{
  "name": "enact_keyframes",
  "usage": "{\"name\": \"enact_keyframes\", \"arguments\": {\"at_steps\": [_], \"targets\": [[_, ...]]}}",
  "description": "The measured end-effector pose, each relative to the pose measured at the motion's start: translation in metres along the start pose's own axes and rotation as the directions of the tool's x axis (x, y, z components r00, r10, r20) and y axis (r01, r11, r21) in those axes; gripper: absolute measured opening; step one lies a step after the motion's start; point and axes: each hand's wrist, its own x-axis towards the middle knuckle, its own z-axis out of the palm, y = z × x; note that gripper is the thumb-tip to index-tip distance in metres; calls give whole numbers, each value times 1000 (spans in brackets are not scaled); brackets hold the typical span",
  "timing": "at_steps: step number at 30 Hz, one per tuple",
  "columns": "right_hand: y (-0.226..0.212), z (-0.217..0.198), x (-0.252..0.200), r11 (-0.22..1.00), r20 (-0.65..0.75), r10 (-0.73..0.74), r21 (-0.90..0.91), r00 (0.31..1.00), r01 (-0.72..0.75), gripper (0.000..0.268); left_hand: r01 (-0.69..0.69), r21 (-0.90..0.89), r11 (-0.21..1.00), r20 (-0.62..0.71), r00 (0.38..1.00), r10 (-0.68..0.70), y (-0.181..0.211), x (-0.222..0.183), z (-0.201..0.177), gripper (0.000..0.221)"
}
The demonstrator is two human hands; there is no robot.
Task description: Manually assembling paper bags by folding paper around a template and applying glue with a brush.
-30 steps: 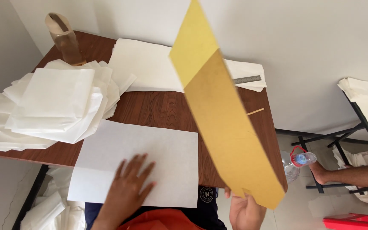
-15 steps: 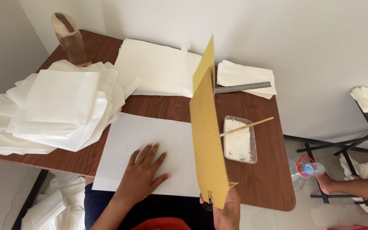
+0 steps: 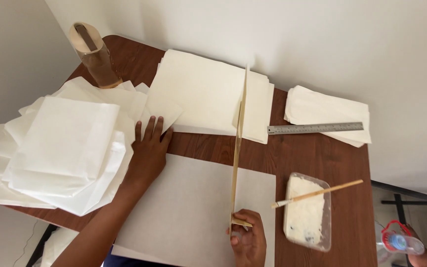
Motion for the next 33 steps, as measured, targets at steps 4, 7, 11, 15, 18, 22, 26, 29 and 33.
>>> {"name": "enact_keyframes", "arguments": {"at_steps": [4,7,11,15,18,22,26,29,33], "targets": [[8,-6,1,995,20,89,-39,996,-89,46,52,83,995,9,999,-53,-5,-1,-6,52],[30,-21,-7,992,78,84,-98,993,-76,49,105,122,987,-10,994,-104,-7,0,-14,34],[36,-24,-9,978,74,-15,-204,997,30,52,161,155,975,-33,987,-157,-9,-1,-19,39],[32,-27,-13,949,35,-63,-308,997,71,49,39,-44,998,-36,999,-41,10,4,-69,22],[23,-26,-17,911,18,-53,-410,998,56,52,-135,-302,944,-3,990,140,34,-14,-95,27],[33,-42,-25,899,124,-135,-402,983,175,59,-220,-472,853,49,960,275,55,-42,-92,50],[-18,-12,-9,944,43,-75,-320,996,85,42,-228,-490,841,4,965,263,54,-42,-79,51],[-24,-16,0,934,196,41,-355,980,32,66,-213,-483,849,-28,973,229,54,-42,-74,46],[-43,3,13,963,157,18,-269,987,25,61,-183,-501,846,30,973,229,48,-47,-76,53]]}}
